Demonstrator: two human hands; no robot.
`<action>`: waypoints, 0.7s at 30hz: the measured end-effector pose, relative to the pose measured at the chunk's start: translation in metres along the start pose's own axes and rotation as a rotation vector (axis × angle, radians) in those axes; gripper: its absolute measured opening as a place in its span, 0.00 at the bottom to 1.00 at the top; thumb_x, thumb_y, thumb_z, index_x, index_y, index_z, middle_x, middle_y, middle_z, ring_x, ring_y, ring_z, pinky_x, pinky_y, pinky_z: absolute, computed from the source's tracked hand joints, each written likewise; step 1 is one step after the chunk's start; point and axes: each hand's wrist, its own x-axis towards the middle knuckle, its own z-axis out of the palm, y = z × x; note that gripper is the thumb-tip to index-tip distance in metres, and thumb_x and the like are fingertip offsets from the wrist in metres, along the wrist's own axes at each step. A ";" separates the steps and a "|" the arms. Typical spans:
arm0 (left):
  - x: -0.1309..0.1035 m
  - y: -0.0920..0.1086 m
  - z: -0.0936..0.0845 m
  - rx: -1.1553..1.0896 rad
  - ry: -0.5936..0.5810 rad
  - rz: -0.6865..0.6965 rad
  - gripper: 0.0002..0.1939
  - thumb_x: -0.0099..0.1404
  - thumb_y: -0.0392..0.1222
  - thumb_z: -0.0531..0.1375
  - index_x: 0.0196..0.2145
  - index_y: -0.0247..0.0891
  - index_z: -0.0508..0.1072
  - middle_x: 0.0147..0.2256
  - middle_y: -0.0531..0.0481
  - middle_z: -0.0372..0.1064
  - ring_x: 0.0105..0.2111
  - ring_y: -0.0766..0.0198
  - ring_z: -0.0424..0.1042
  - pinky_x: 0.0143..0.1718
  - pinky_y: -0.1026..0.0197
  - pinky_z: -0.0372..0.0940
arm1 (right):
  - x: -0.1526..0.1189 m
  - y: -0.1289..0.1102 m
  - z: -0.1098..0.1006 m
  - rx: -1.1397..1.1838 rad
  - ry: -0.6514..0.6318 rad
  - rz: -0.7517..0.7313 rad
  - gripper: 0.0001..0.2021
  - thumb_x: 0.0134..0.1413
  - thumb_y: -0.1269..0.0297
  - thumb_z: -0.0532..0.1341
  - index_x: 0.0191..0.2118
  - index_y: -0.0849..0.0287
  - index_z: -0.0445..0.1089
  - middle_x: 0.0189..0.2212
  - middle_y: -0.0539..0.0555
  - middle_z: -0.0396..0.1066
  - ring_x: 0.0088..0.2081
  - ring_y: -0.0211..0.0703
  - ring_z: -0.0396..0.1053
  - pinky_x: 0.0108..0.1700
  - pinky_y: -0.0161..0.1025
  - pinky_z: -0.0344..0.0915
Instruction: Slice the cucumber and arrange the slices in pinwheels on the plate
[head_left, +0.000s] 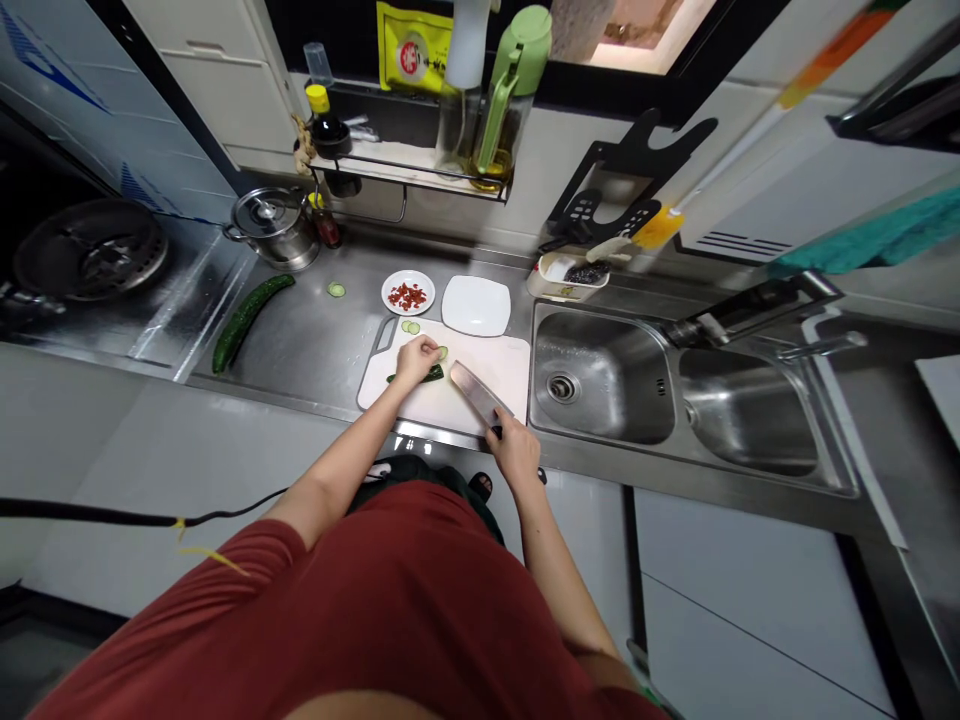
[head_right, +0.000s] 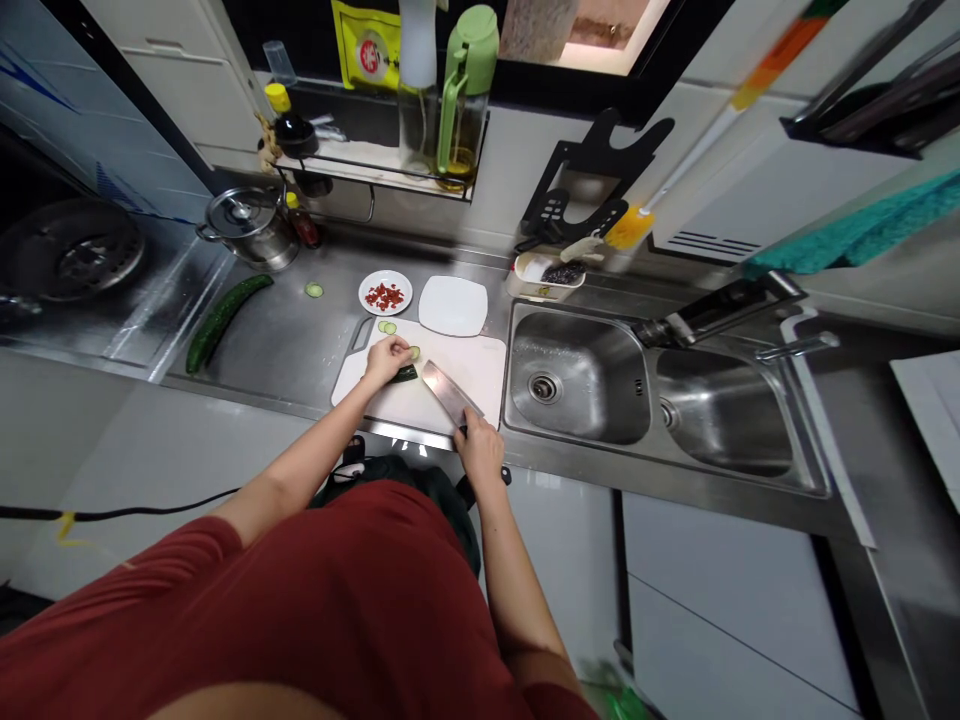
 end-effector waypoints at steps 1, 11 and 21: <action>0.007 -0.006 -0.001 -0.022 0.042 -0.059 0.06 0.55 0.41 0.64 0.32 0.39 0.73 0.30 0.52 0.73 0.31 0.65 0.71 0.35 0.62 0.65 | 0.000 0.002 0.000 0.007 -0.005 0.012 0.23 0.61 0.59 0.55 0.60 0.56 0.61 0.45 0.57 0.72 0.44 0.47 0.70 0.43 0.38 0.60; 0.047 -0.029 -0.008 0.058 0.234 -0.176 0.07 0.53 0.35 0.62 0.33 0.39 0.73 0.29 0.53 0.73 0.31 0.64 0.72 0.38 0.61 0.64 | 0.004 0.007 0.000 0.057 -0.010 0.058 0.22 0.60 0.59 0.55 0.59 0.55 0.62 0.46 0.56 0.73 0.44 0.47 0.71 0.42 0.38 0.61; 0.067 -0.033 -0.004 0.280 0.210 -0.084 0.10 0.57 0.34 0.58 0.37 0.41 0.75 0.32 0.48 0.74 0.35 0.59 0.71 0.41 0.58 0.62 | 0.004 0.007 0.001 0.093 -0.020 0.067 0.22 0.61 0.59 0.55 0.59 0.54 0.63 0.47 0.56 0.73 0.45 0.47 0.71 0.42 0.38 0.62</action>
